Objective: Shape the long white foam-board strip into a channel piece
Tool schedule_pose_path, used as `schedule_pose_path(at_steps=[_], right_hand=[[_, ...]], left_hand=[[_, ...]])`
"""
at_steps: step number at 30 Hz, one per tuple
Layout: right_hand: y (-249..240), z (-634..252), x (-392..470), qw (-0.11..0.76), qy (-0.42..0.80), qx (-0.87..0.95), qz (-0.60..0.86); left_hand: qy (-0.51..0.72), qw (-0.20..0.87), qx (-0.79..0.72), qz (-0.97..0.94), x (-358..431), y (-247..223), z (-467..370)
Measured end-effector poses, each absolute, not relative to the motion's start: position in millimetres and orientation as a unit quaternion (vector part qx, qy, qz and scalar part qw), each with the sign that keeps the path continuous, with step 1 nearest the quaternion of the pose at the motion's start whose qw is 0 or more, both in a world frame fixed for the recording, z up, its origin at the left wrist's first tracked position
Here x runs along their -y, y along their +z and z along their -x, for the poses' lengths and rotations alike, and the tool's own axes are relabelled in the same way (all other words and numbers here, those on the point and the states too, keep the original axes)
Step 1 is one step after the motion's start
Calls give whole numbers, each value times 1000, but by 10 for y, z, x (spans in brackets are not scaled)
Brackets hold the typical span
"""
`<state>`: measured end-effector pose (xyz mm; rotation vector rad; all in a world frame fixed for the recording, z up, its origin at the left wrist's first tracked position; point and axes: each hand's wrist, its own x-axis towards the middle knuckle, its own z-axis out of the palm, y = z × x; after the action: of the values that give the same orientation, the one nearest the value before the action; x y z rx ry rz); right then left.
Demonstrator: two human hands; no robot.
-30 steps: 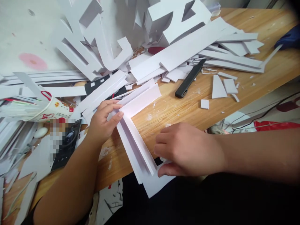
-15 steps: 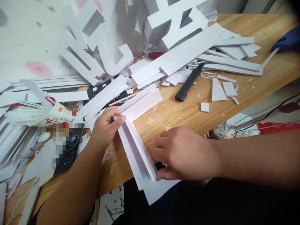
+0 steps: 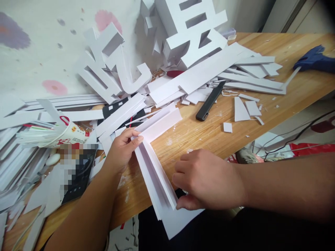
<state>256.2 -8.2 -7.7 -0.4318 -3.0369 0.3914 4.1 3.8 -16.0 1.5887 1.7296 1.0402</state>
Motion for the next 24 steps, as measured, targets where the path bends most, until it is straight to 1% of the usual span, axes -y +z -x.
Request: schedule_pose_path(at_steps=[3, 11, 19, 24], right_hand=[[-68, -2558, 83, 18, 132, 981, 141], [-39, -2534, 102, 10, 137, 980, 146], [-31, -2532, 139, -4, 145, 979, 144], [-76, -2534, 150, 7, 145, 977, 153]], left_hand=[[413, 340, -626, -567, -28, -147, -78], [441, 415, -624, -494, -22, -121, -122], [446, 444, -621, -467, -31, -82, -149], [435, 427, -622, -492, -29, -116, -98]])
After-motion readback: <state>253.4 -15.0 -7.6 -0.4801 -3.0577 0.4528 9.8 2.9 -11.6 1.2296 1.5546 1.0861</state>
